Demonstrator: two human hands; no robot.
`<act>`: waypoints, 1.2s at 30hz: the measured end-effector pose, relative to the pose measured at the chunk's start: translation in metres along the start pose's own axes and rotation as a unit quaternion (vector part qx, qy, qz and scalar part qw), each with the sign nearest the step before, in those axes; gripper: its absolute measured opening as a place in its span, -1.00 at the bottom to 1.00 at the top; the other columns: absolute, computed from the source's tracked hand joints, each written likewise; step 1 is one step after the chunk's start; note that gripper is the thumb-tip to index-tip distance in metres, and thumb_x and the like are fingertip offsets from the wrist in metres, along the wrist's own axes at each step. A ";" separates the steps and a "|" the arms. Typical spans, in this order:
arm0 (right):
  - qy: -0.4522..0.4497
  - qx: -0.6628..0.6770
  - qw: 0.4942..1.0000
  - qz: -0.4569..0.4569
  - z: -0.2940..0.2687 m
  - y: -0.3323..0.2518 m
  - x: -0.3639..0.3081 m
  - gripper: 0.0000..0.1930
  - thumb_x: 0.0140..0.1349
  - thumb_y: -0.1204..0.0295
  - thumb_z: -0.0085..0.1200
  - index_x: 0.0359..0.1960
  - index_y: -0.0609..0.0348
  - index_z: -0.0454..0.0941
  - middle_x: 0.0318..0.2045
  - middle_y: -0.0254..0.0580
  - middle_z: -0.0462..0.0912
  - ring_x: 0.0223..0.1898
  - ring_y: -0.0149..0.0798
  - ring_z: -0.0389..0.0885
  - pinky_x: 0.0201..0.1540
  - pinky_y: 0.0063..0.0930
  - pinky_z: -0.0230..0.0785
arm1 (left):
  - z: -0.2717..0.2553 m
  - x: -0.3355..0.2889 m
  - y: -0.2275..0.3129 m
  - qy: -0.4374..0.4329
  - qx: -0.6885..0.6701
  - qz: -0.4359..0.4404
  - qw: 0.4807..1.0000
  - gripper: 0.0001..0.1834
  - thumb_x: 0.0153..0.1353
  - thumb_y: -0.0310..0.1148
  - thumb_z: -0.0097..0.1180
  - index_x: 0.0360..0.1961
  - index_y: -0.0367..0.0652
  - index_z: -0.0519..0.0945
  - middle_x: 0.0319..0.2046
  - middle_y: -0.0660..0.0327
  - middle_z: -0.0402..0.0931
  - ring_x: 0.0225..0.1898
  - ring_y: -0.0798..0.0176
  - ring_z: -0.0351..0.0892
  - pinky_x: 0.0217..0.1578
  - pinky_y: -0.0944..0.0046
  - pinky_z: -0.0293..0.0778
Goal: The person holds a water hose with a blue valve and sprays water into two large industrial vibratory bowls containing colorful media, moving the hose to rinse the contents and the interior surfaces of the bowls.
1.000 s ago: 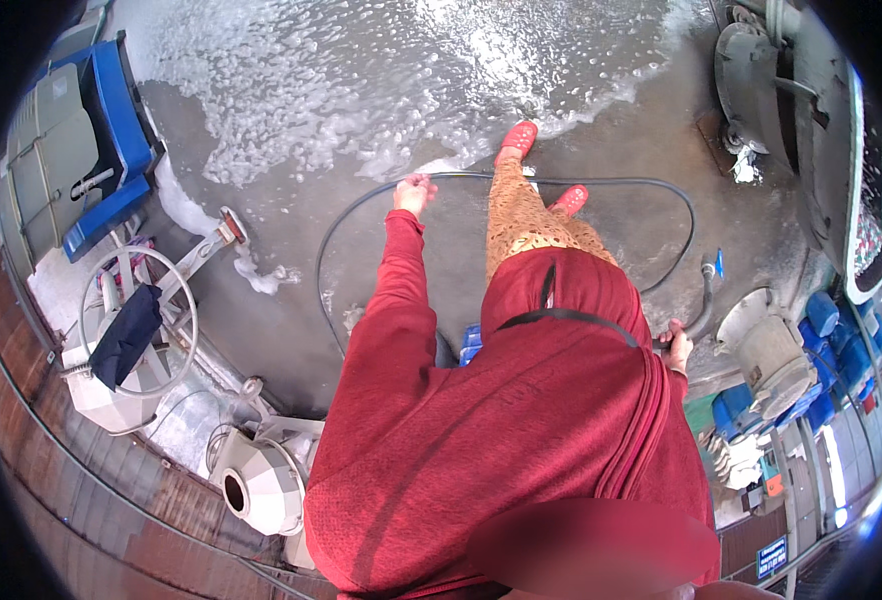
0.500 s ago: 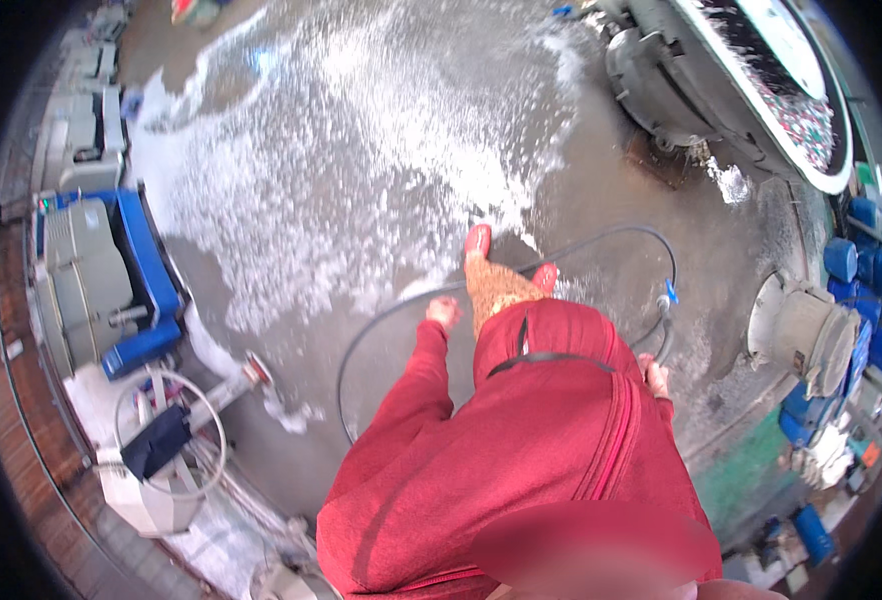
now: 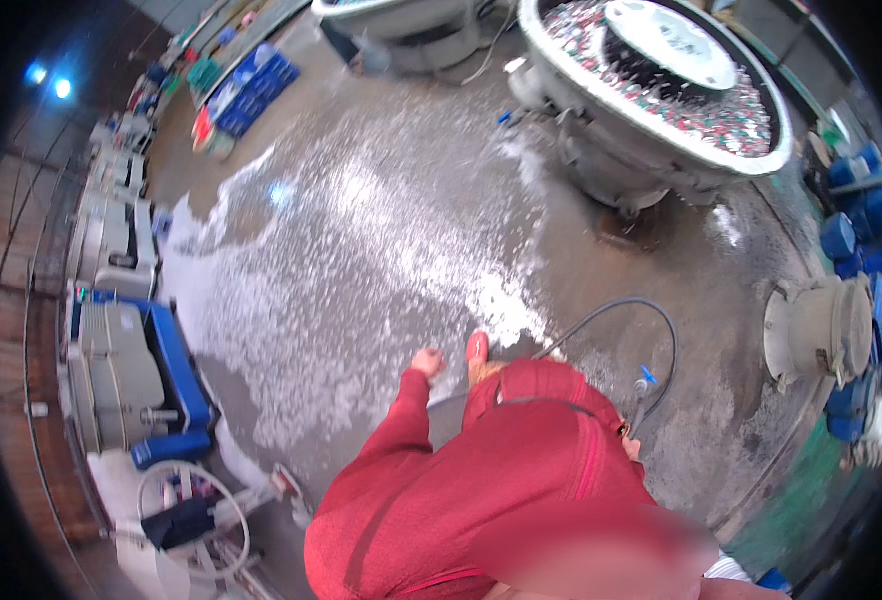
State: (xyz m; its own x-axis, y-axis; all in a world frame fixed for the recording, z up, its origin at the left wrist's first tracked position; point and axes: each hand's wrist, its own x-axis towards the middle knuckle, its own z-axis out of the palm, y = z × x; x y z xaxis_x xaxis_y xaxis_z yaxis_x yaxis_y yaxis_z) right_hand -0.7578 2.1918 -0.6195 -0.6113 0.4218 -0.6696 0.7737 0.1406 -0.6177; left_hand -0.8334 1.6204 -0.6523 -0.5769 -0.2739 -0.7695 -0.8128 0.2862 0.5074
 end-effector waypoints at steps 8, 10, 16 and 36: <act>0.005 0.087 0.993 0.078 0.031 0.058 0.073 -0.63 -0.12 0.37 0.11 -0.40 0.57 0.49 -0.49 -0.06 0.55 -0.50 -0.26 0.52 -0.52 -0.35 0.33 | -0.003 -0.026 0.031 -0.037 0.034 -0.040 0.998 -0.71 0.19 -0.31 -0.12 -0.10 -0.12 0.48 -0.39 0.24 0.60 -0.49 0.39 0.56 -0.58 0.39 0.42; -0.006 0.104 0.992 0.076 0.032 0.051 0.073 -0.69 -0.10 0.42 0.08 -0.43 0.54 0.47 -0.52 -0.10 0.54 -0.53 -0.26 0.51 -0.55 -0.35 0.32 | -0.004 -0.026 0.025 -0.037 0.037 -0.053 0.997 -0.71 0.18 -0.31 -0.11 -0.09 -0.11 0.48 -0.39 0.25 0.60 -0.49 0.40 0.55 -0.58 0.39 0.41; -0.033 0.092 0.990 0.099 0.015 -0.044 0.002 -0.84 -0.08 0.49 -0.01 -0.57 0.42 0.41 -0.64 -0.13 0.45 -0.67 -0.25 0.44 -0.67 -0.33 0.23 | -0.011 -0.024 0.021 -0.034 0.017 -0.054 0.998 -0.68 0.17 -0.32 -0.10 -0.05 -0.15 0.44 -0.36 0.19 0.59 -0.49 0.40 0.53 -0.62 0.42 0.38; -0.042 0.053 0.988 0.142 0.025 -0.019 0.037 -0.84 -0.09 0.50 0.03 -0.49 0.39 0.47 -0.61 -0.13 0.49 -0.62 -0.24 0.47 -0.62 -0.28 0.23 | 0.000 -0.016 0.020 -0.036 0.030 -0.071 0.996 -0.66 0.11 -0.40 -0.13 -0.06 -0.08 0.49 -0.42 0.26 0.61 -0.47 0.40 0.56 -0.56 0.36 0.43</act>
State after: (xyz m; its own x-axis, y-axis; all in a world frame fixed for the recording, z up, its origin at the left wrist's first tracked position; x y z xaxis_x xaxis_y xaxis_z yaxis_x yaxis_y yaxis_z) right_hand -0.7995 2.1825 -0.6430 -0.3875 0.3549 -0.8509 0.8968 -0.0686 -0.4370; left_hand -0.8408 1.6304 -0.6297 -0.4465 -0.2496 -0.8593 -0.8787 0.3037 0.3683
